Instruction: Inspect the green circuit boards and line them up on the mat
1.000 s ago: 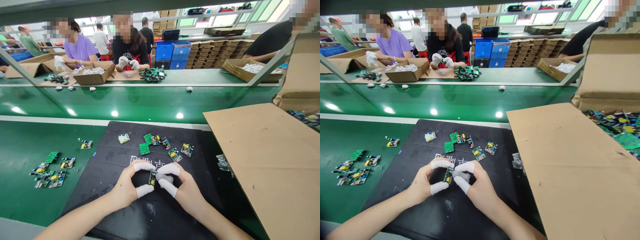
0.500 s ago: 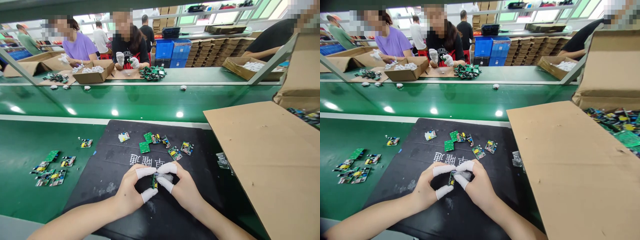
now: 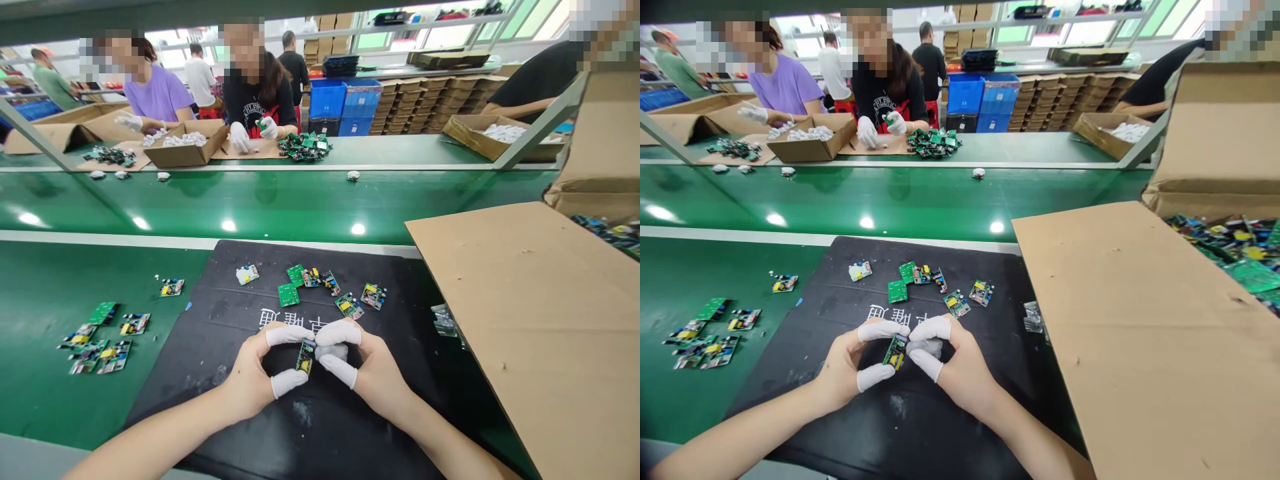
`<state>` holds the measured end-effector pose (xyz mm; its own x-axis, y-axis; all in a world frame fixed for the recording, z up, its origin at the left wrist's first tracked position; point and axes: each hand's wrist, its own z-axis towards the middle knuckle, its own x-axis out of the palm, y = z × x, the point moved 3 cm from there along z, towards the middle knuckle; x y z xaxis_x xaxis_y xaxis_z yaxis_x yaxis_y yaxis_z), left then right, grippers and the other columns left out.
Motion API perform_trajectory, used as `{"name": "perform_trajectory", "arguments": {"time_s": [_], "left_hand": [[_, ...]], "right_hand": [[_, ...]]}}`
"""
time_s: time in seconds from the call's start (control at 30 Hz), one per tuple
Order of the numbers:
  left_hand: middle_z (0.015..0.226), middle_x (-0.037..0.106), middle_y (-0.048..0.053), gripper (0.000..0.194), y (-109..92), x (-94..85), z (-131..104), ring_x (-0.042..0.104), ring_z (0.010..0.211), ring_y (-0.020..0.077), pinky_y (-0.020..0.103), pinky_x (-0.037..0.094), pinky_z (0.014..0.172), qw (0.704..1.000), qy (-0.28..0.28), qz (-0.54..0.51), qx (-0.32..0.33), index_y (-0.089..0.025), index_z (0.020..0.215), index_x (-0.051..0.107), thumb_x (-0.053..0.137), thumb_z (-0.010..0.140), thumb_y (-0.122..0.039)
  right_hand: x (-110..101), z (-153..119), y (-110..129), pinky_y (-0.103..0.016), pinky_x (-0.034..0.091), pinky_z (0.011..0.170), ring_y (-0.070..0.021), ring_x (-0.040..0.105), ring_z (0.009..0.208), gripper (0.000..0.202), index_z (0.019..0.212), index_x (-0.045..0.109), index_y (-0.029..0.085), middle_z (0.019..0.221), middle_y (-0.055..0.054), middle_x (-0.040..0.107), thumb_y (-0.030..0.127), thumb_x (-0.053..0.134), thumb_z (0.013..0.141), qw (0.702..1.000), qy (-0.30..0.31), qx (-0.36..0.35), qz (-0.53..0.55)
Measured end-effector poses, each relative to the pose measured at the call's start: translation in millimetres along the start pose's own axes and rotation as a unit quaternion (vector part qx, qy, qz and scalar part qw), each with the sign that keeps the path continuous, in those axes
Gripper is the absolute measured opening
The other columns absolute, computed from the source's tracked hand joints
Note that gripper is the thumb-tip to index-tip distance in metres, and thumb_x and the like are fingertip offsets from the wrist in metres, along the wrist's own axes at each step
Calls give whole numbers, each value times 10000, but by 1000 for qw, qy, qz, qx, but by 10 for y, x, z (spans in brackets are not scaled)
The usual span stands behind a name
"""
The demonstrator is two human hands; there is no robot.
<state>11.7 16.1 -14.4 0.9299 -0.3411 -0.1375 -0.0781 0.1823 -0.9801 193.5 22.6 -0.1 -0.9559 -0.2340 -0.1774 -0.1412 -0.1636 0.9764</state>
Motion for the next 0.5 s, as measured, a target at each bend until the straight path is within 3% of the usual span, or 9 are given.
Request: {"name": "perform_trajectory", "arguments": {"time_s": [0.1, 0.27, 0.5], "left_hand": [[1052, 652, 95, 352, -3, 12, -10, 588, 998, 237, 370, 479, 919, 999, -15, 25, 18, -199, 1063, 650, 730, 740, -314], [1051, 657, 95, 353, 18, 51, -34, 601, 990, 239, 377, 500, 898, 998, -27, 50, 27, -206, 1060, 647, 731, 737, -321], [1038, 665, 92, 347, 28, 108, -85, 616, 965, 233, 361, 514, 866, 995, -51, 82, 39, -217, 1066, 636, 726, 741, -298]], "right_hand": [[20, -29, 53, -281, 501, 612, -151, 588, 687, 90, 801, 642, 223, 802, -30, 642, 154, 624, 745, 995, -38, -70, -67], [34, -94, 133, -355, 460, 745, -182, 606, 783, 139, 850, 633, 251, 809, -11, 682, 146, 620, 760, 955, -96, -178, -215], [75, -127, 102, -341, 421, 712, -174, 596, 751, 110, 815, 619, 240, 787, -5, 677, 142, 607, 766, 943, -112, -170, -264]]}}
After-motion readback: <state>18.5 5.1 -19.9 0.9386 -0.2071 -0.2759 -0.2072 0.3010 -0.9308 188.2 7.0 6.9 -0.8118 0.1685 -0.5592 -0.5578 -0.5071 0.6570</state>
